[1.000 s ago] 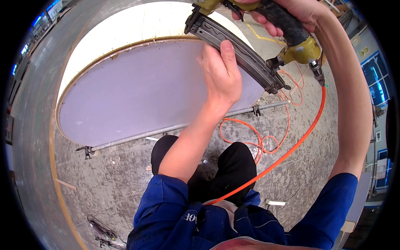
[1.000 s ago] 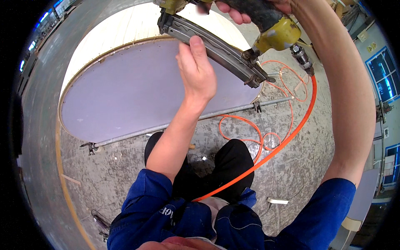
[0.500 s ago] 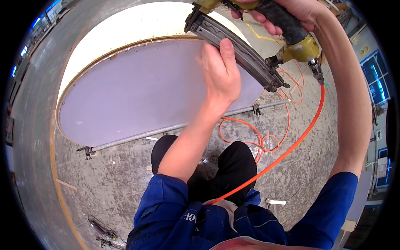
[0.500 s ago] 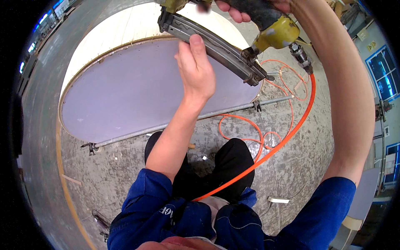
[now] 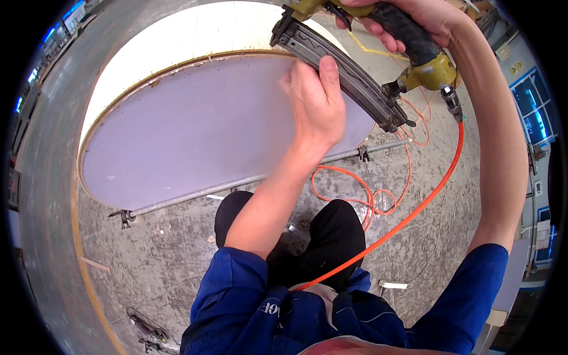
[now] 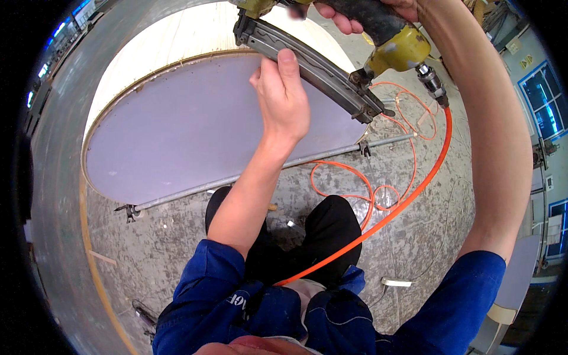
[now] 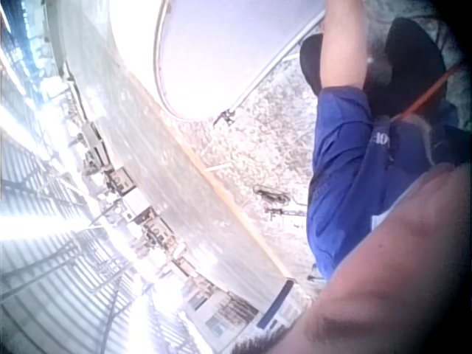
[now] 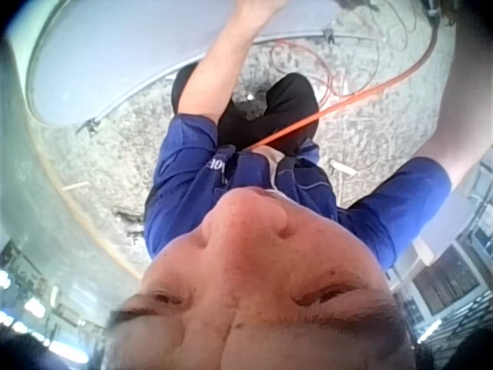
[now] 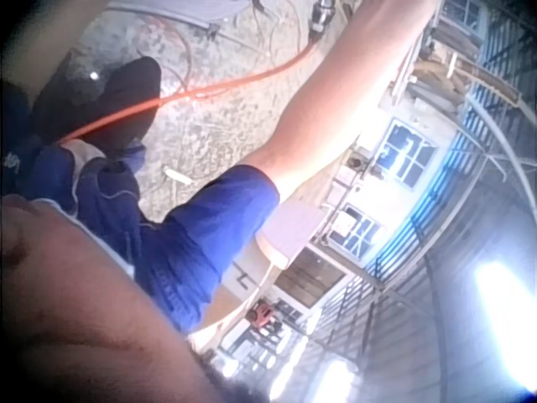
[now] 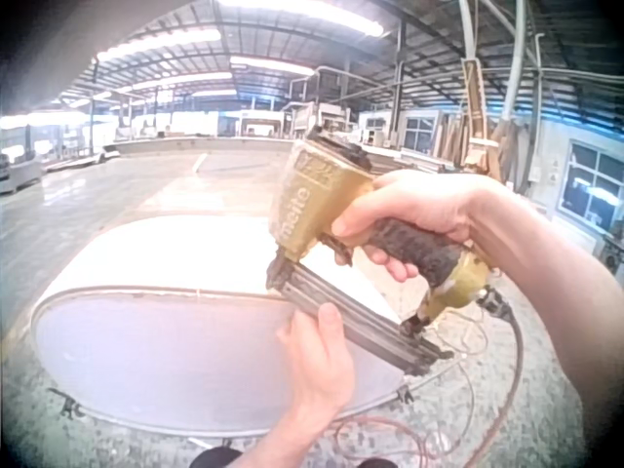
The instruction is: The person uses a pneumatic nail gun to attach a thin wooden strip to the edge of a large curved wooden panel. They then use a hammer to tap the strip into place along the perimeter.
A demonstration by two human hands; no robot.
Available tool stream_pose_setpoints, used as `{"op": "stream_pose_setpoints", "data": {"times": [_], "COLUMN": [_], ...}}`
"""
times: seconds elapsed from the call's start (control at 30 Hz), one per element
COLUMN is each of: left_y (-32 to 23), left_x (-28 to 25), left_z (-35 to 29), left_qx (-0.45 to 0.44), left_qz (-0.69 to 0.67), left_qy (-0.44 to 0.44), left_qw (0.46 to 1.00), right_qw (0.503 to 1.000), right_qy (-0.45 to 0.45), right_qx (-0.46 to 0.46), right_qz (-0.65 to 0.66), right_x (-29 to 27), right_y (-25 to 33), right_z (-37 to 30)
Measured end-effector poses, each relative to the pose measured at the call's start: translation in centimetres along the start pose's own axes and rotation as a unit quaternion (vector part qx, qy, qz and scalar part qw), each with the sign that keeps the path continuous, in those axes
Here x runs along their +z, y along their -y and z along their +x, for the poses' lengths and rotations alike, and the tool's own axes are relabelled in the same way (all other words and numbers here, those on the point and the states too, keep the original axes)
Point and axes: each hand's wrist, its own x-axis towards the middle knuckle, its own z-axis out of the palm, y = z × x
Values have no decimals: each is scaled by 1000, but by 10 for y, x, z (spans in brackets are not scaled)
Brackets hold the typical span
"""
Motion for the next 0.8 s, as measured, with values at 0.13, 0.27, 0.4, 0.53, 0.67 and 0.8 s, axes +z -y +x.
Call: {"op": "stream_pose_setpoints", "data": {"times": [0.13, 0.27, 0.4, 0.53, 0.67, 0.8], "left_y": [2, 2, 3, 6, 3, 1], "left_x": [2, 2, 4, 6, 5, 7], "left_z": [0, -1, -1, -1, -2, -4], "left_qx": [14, 13, 19, 28, 46, 45], "left_qz": [18, 17, 19, 14, 9, 37], "left_qy": [-5, -3, -5, -16, -14, -15], "left_qw": [1000, 1000, 1000, 999, 999, 998], "right_qw": [1000, 1000, 1000, 1000, 1000, 1000], "right_qy": [-4, 1, -4, -10, -9, -29], "right_qx": [4, 6, 4, 4, 4, -1], "right_qz": [-3, -4, -10, -7, -9, 10], "right_x": [0, -2, -3, -4, -4, -2], "right_y": [1, -2, -2, -4, -6, -7], "right_z": [1, 2, 1, 2, -4, -9]}}
